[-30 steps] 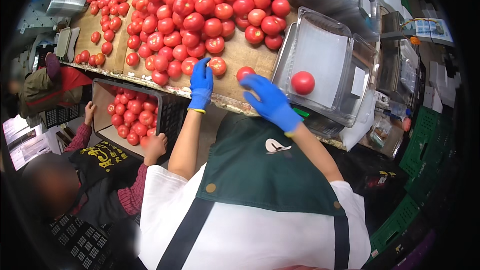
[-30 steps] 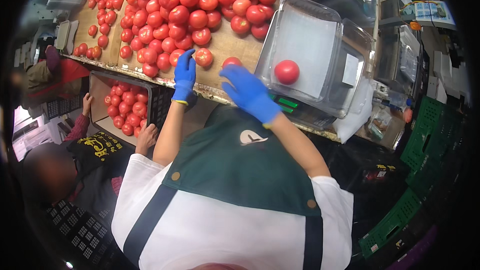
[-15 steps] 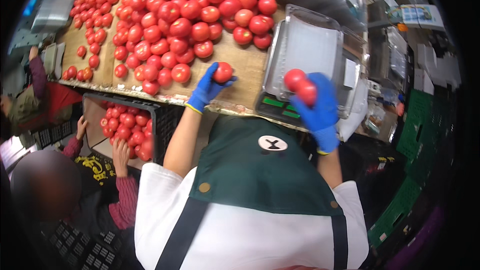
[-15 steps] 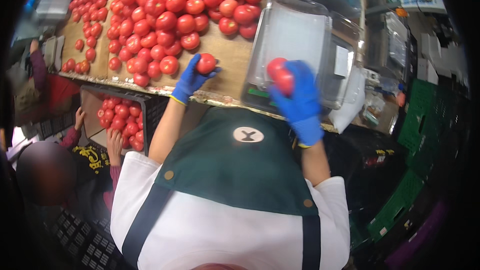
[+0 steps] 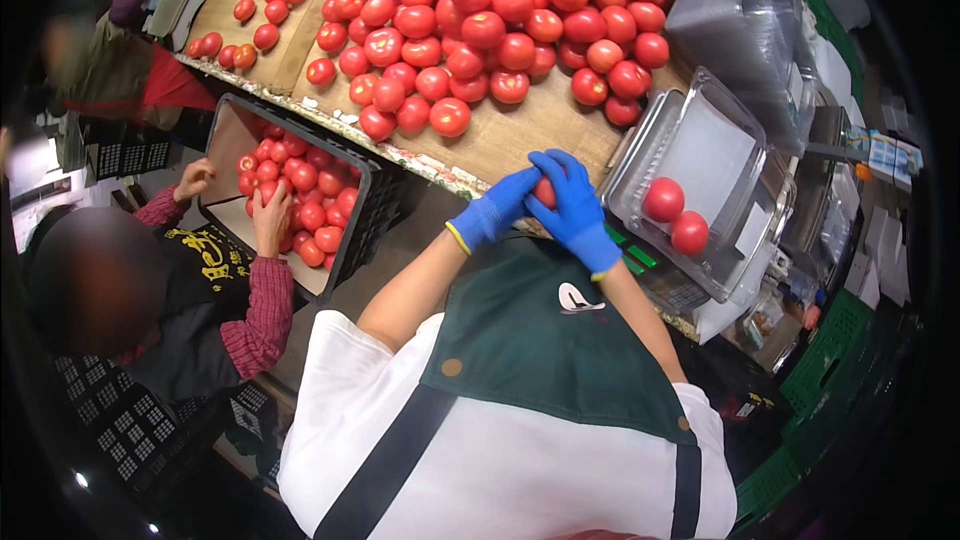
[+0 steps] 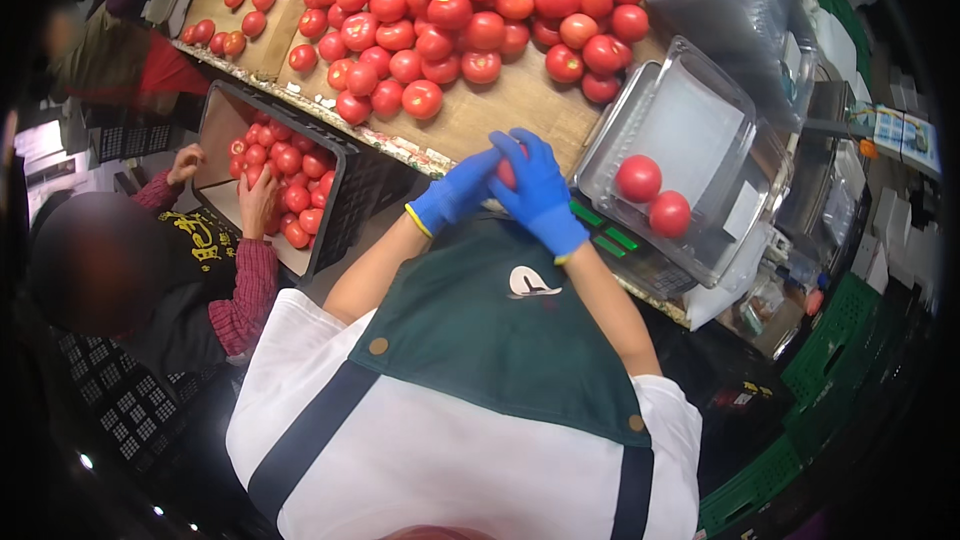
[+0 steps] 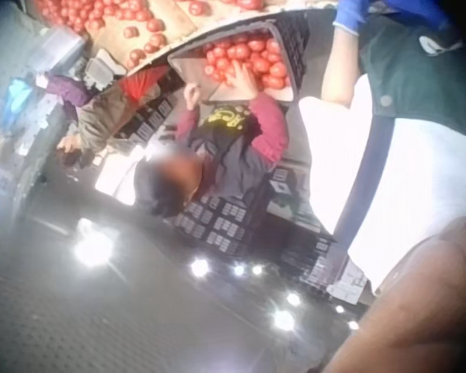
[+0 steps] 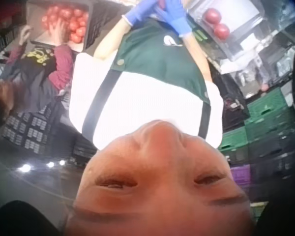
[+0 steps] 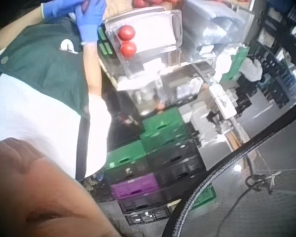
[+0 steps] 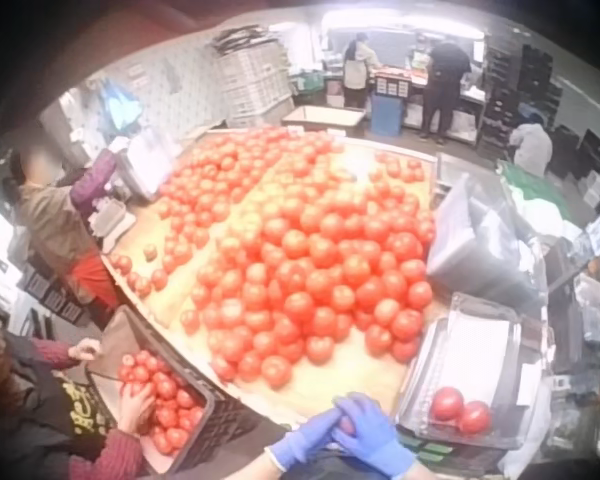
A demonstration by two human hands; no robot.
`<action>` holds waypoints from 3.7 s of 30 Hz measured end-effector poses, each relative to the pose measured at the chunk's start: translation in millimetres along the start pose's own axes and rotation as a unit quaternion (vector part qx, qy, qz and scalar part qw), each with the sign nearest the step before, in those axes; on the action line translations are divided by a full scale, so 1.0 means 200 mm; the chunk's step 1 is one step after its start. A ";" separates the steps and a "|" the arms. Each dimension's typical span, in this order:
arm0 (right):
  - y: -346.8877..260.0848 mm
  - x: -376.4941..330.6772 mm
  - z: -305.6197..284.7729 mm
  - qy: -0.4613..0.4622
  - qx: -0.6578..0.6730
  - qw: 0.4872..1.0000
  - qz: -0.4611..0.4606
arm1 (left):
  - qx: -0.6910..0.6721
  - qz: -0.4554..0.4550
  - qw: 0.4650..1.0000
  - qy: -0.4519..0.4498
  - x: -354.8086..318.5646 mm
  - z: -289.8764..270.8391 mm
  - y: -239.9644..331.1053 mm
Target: The person places tomatoes into a clear plastic container on a digital scale, closes the lid, and moves the container aside. This process is repeated multiple times with new containers and tomatoes.
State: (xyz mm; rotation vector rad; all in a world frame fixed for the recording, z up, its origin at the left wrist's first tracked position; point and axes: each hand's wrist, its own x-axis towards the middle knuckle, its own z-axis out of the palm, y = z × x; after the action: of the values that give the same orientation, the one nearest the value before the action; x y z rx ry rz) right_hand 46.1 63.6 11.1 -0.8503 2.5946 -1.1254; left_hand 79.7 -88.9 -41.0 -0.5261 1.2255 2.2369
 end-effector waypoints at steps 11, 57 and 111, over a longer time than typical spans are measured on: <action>0.19 0.75 0.22 0.162 -0.014 0.985 -0.052 | 0.701 0.211 0.567 0.377 0.27 -0.51 0.16; 0.62 0.77 -0.33 -0.068 -0.324 0.916 0.225 | 0.569 0.463 0.561 0.383 0.45 -0.16 0.60; 0.10 -0.36 -0.66 0.339 -0.015 0.928 0.155 | 0.637 0.382 0.668 0.034 0.38 -0.12 -0.03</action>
State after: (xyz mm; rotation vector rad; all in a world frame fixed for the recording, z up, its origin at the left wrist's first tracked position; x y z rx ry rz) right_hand 45.7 195.6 83.7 -0.0103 3.1219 -1.4740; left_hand 27.0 -86.5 -99.7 0.5890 2.9296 1.1504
